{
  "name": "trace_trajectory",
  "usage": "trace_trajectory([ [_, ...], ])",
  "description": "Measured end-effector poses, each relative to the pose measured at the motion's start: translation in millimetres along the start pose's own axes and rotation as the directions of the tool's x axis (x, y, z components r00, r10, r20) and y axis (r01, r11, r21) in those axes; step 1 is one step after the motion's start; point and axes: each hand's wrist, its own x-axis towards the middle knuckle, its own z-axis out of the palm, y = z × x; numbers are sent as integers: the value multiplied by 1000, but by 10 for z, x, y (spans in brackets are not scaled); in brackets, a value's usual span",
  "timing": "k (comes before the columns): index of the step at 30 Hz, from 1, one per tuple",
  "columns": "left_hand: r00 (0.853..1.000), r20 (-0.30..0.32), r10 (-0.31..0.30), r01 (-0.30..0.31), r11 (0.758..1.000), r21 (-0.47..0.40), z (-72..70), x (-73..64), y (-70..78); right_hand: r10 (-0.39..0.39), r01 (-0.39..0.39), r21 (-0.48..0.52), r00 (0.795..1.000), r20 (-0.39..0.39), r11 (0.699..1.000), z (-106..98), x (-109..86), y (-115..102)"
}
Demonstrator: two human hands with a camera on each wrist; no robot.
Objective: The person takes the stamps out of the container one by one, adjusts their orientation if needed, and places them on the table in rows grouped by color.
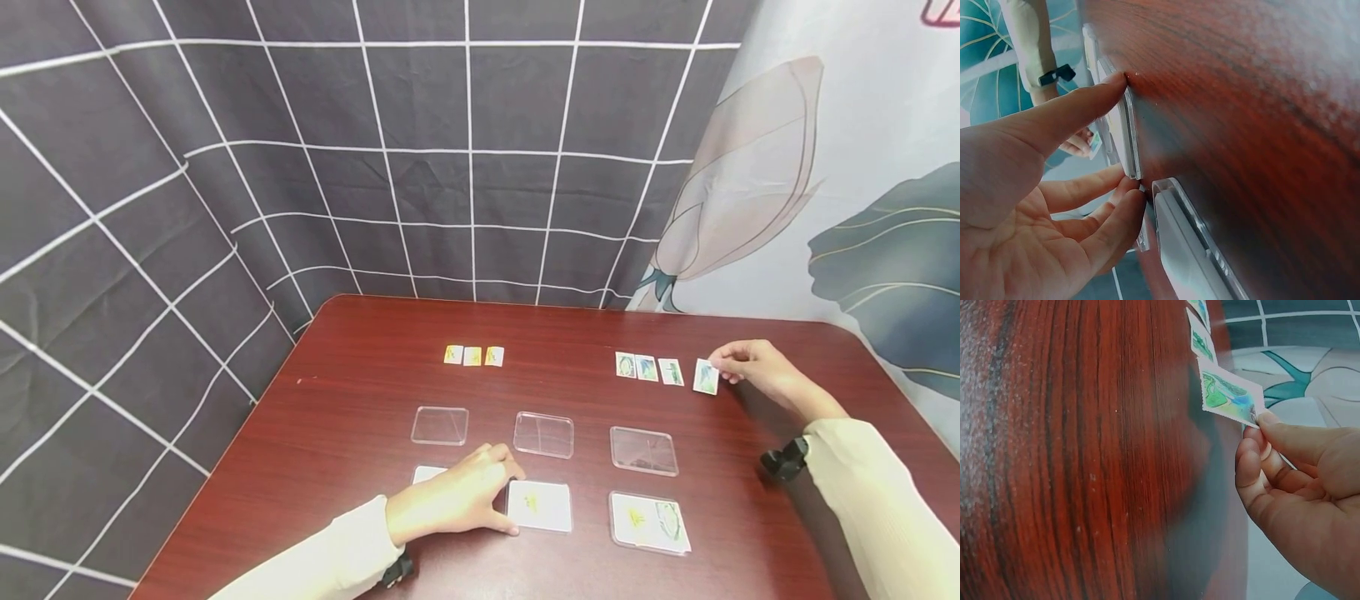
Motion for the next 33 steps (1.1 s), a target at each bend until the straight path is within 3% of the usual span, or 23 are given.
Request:
trace_trajectory([
  [20, 1000, 6, 0, 0, 1000, -7, 0, 11, -9, 1, 0, -42, 1000, 8, 999, -23, 66, 24],
  [33, 1000, 11, -7, 7, 1000, -2, 1, 17, -5, -4, 5, -130, 1000, 5, 991, 14, 102, -9],
])
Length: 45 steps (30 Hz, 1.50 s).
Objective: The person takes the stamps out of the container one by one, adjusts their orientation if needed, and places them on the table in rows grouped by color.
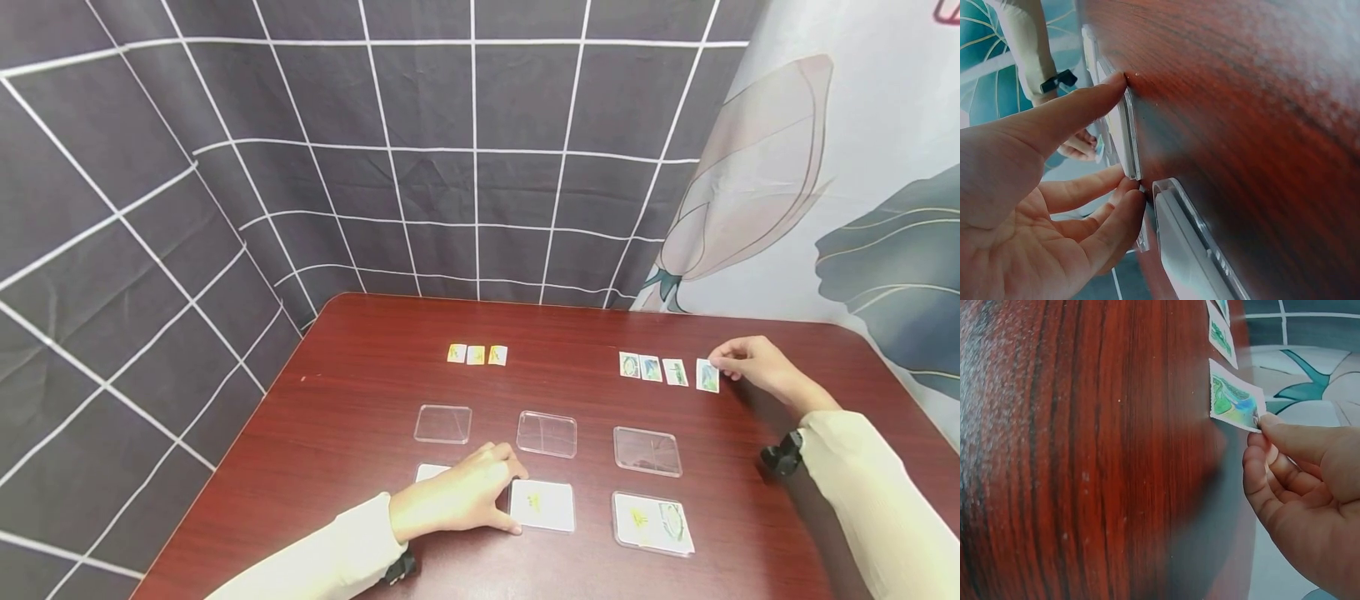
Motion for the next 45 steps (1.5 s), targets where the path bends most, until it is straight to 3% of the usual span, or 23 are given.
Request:
trace_trajectory([
  [7, 1000, 11, -15, 15, 1000, 3, -15, 1, 15, 21, -21, -56, 1000, -8, 998, 25, 21, 25],
  [20, 1000, 6, -28, 28, 1000, 3, -11, -4, 23, 11, -12, -48, 1000, -12, 999, 54, 24, 29],
  [45, 1000, 6, -18, 18, 1000, -4, -23, -11, 12, 16, -21, -131, 999, -43, 991, 114, 78, 31],
])
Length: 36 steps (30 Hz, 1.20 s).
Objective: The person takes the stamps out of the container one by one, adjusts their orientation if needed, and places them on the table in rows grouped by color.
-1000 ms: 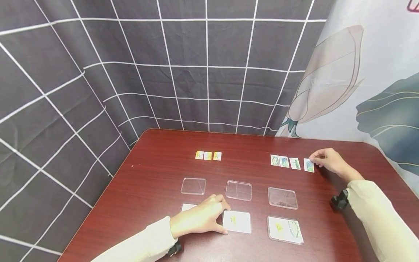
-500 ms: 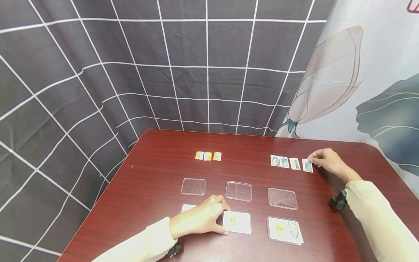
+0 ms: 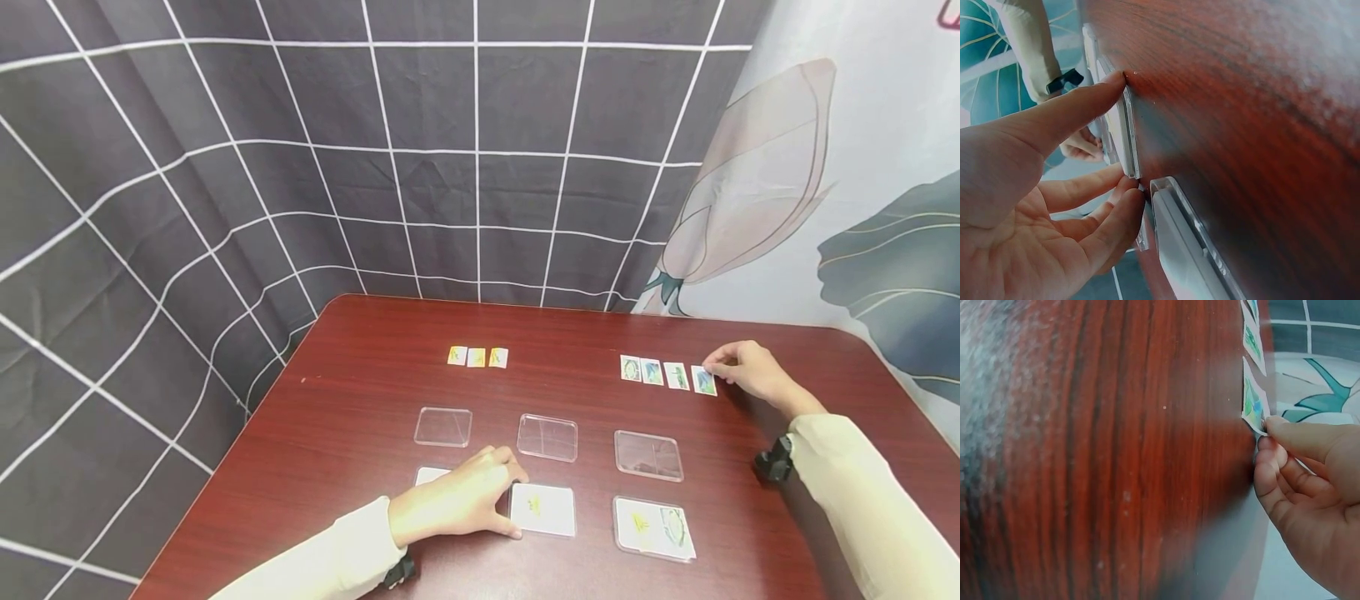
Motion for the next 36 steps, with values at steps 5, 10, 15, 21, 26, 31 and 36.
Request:
trace_trajectory([
  [5, 1000, -2, 2, -2, 1000, 0, 4, 2, 0, -25, 25, -27, 1000, 4, 999, 4, 3, -17],
  [10, 1000, -6, 6, -5, 1000, 7, 8, 3, -4, -26, 26, -41, 1000, 3, 999, -2, 1, -40],
  [15, 1000, -7, 6, -6, 1000, 10, 14, 10, -8, -19, 19, -45, 1000, -6, 999, 9, 1, -53],
  [21, 1000, -6, 8, -8, 1000, 15, 7, 11, -3, -36, 35, -74, 999, -19, 997, 6, 4, -55],
  [26, 1000, -6, 9, -9, 1000, 14, 3, 10, -1, -58, 55, -95, 998, -32, 994, 25, 8, -53],
  [31, 1000, -5, 10, -10, 1000, 8, -2, 7, -2, -90, 83, -116, 994, -57, 990, 55, 7, -60],
  [36, 1000, -1, 15, -15, 1000, -5, -4, 2, -10, -101, 92, -124, 992, -73, 988, 70, 9, -57],
])
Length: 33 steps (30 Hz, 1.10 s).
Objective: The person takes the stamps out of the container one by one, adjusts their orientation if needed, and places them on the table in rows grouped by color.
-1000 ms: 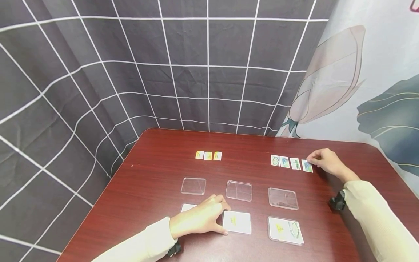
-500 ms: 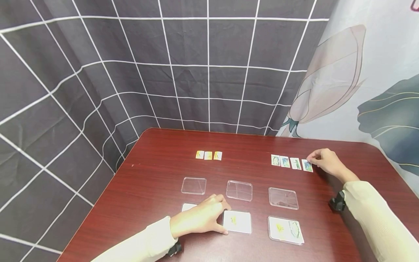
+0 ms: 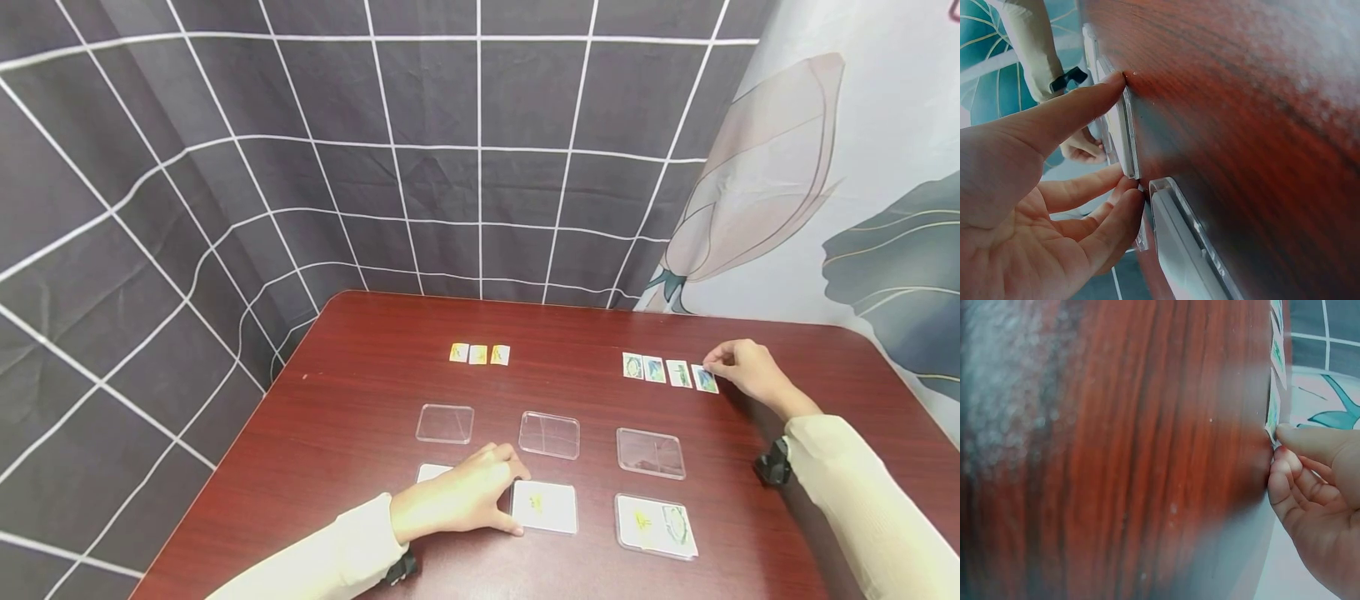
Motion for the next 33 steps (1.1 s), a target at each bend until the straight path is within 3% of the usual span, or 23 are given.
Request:
trace_trajectory([
  [20, 1000, -9, -6, 6, 1000, 7, 16, 8, -4, 9, -9, 22, 1000, -30, 1000, -25, -29, 7],
  [33, 1000, -11, 7, -7, 1000, 8, 27, 7, -18, 26, -23, 103, 999, -36, 994, -54, -85, -6],
])
